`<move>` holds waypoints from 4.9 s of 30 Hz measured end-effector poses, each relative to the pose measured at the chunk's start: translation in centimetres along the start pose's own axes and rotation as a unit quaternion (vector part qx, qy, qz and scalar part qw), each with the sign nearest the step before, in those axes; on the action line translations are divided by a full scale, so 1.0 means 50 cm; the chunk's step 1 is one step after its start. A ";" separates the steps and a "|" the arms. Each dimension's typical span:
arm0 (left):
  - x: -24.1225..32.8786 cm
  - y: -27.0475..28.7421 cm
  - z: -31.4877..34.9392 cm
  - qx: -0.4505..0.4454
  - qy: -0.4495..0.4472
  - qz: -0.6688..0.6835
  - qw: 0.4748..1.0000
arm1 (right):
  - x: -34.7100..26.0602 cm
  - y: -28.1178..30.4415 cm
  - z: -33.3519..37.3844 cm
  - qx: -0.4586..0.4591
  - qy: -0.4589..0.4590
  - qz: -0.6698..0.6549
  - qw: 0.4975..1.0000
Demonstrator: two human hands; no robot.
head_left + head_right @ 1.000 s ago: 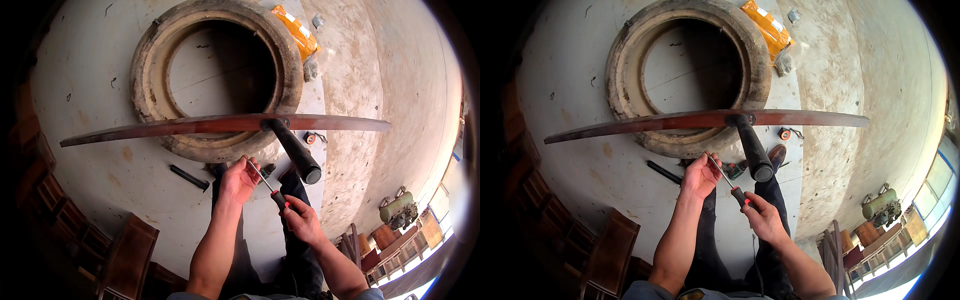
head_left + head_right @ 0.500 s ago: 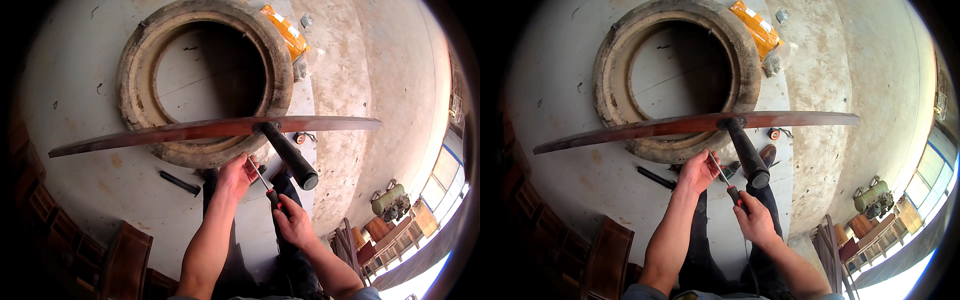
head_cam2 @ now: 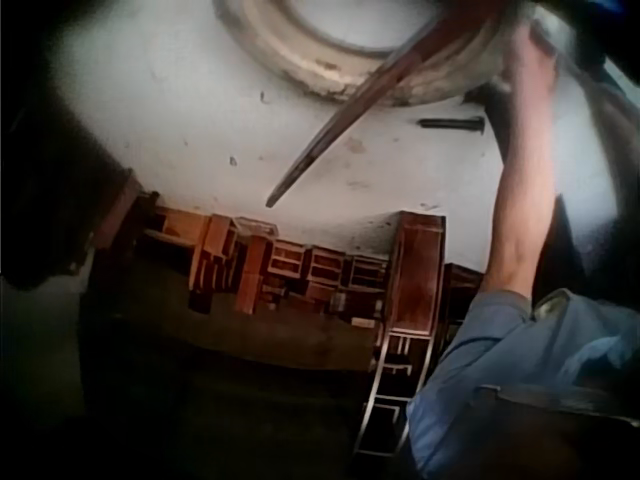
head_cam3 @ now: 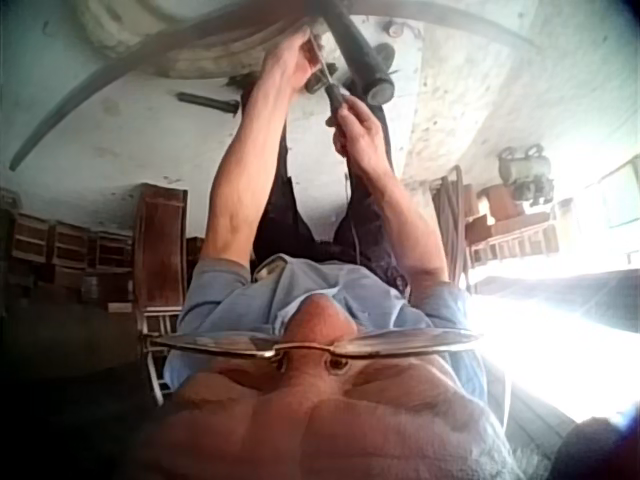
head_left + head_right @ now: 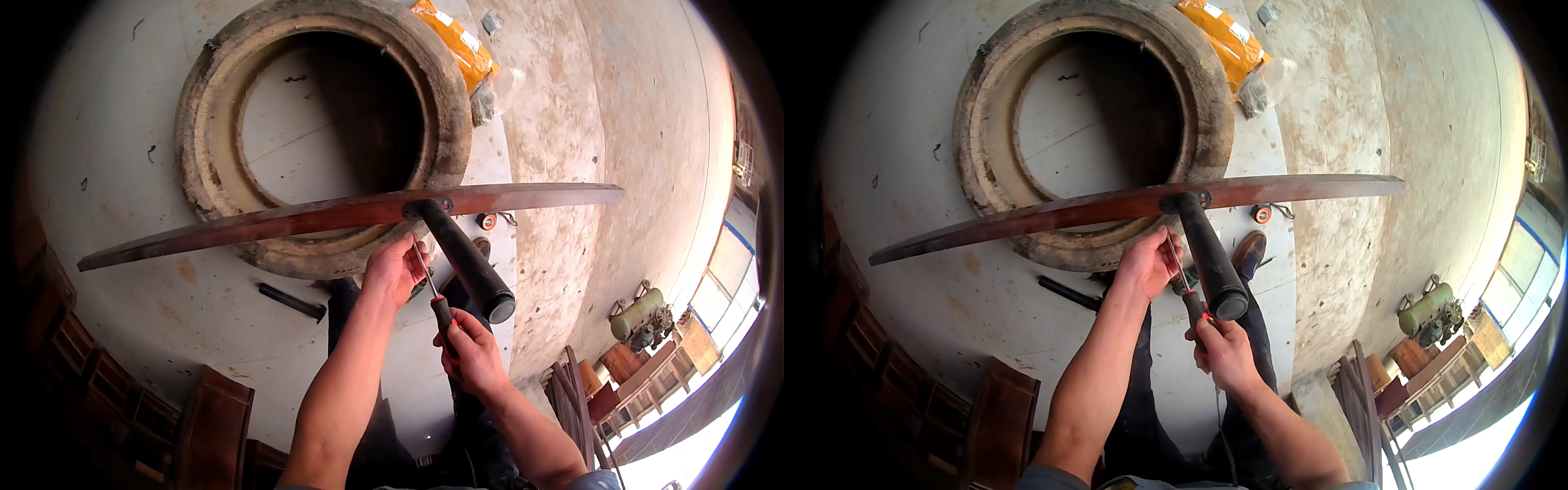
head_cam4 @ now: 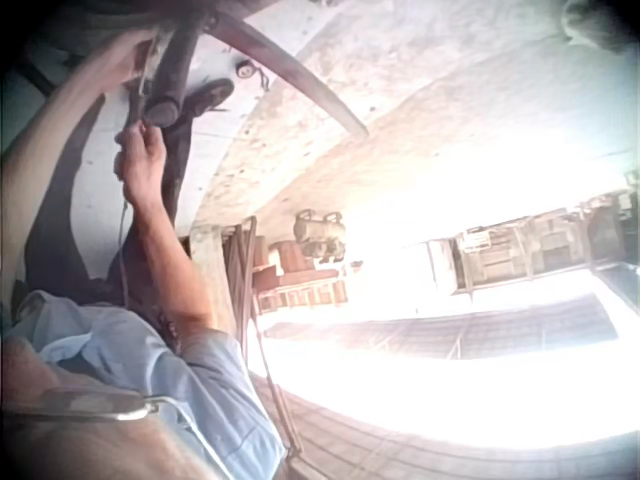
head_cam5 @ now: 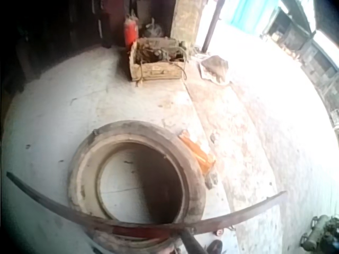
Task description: The person uses a screwdriver to tighten a bolt on a long metal bar resting on a tire. They then measure the bar with a tape measure and mark it with a pen. Finally, they use a power drill to drive a screw into the metal bar.
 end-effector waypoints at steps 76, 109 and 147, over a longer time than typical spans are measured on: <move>0.024 -0.037 -0.072 0.022 -0.010 0.040 0.999 | -0.080 -0.113 0.028 0.044 0.285 0.484 0.826; 0.032 -0.039 -0.030 -0.026 -0.064 -0.026 0.997 | -0.132 -0.171 0.086 0.062 0.284 0.665 0.688; 0.028 -0.065 0.018 -0.078 -0.060 0.072 0.993 | -0.122 -0.169 0.066 0.129 0.102 0.155 0.974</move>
Point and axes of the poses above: each hand's wrist, its own z-axis away from the middle knuckle, its own y-axis out of the back of the hand, x = y × z, the point moved 3 cm from there along -z, towards the middle knuckle, and after that the axes turned 14 degrees about -z, right-handed, at the moved point
